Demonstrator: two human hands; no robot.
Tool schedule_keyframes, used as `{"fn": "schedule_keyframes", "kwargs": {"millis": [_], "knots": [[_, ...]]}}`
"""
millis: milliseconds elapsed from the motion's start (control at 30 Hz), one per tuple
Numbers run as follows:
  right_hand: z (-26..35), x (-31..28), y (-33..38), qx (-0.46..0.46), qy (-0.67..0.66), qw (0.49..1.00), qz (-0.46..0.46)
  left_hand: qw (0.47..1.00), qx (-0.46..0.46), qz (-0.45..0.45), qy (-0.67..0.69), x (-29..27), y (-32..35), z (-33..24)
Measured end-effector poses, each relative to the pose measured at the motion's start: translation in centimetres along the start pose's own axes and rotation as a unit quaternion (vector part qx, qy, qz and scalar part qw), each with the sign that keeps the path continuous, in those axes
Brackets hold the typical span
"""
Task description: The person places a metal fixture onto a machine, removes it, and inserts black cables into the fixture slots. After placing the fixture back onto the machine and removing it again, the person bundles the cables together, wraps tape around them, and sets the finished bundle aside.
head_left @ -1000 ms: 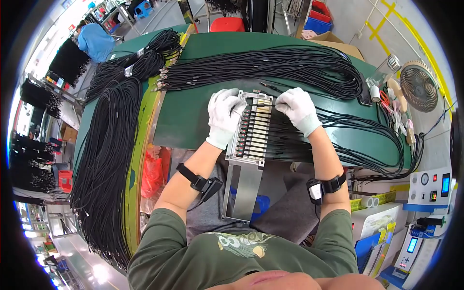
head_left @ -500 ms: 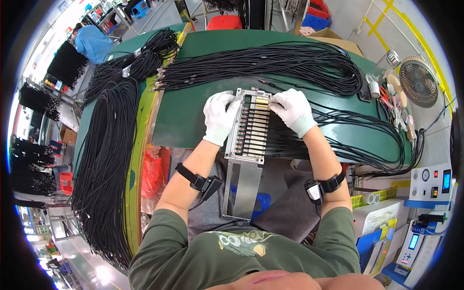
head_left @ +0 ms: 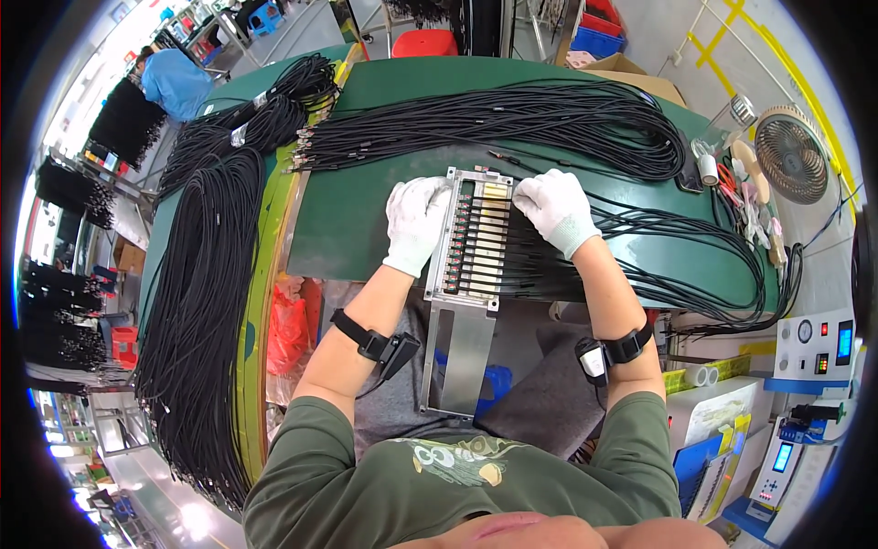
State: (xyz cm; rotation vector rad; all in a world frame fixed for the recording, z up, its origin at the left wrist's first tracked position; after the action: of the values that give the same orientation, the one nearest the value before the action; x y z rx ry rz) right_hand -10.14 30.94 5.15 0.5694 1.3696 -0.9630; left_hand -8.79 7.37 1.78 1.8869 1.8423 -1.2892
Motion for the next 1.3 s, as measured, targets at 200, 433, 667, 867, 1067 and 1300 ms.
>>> {"fn": "schedule_keyframes", "kwargs": {"millis": [200, 433, 667, 867, 1067, 1300], "knots": [[-0.3, 0.9, -0.3, 0.013, -0.008, 0.999, -0.032, 0.971, 0.097, 0.121, -0.183, 0.6, 0.2, -3.1], [-3.3, 1.7, -1.9, 0.120, 0.100, 0.988, -0.010, 0.967, 0.069, 0.166, -0.179, 1.0, -0.3, -2.8], [-2.8, 0.3, -0.7, -0.011, -0.025, 0.993, -0.114, 0.994, 0.065, -0.083, -0.039, 0.4, -0.6, -1.5], [1.8, -0.9, -0.9, -0.107, -0.126, 0.971, -0.173, 0.993, 0.116, -0.016, 0.024, -0.1, -0.5, -2.2], [2.2, -1.4, -1.0, -0.063, -0.090, 0.989, -0.102, 0.992, 0.038, -0.043, 0.110, -0.3, -0.7, -1.3], [-0.7, -0.6, -0.1, -0.083, -0.143, 0.985, -0.058, 0.998, 0.002, -0.056, -0.019, -0.2, -0.9, 0.4]]}}
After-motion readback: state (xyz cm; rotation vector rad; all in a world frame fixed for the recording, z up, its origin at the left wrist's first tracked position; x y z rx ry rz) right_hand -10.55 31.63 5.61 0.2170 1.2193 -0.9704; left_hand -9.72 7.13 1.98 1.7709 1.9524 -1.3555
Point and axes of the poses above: each hand's wrist, its own y-axis away from the middle knuckle, its own x-axis out of the palm, z = x × y, the point moved 2 cm from there along -y, towards the middle knuckle, and after that the axes turned 10 degrees about z, right-handed, at the moved point
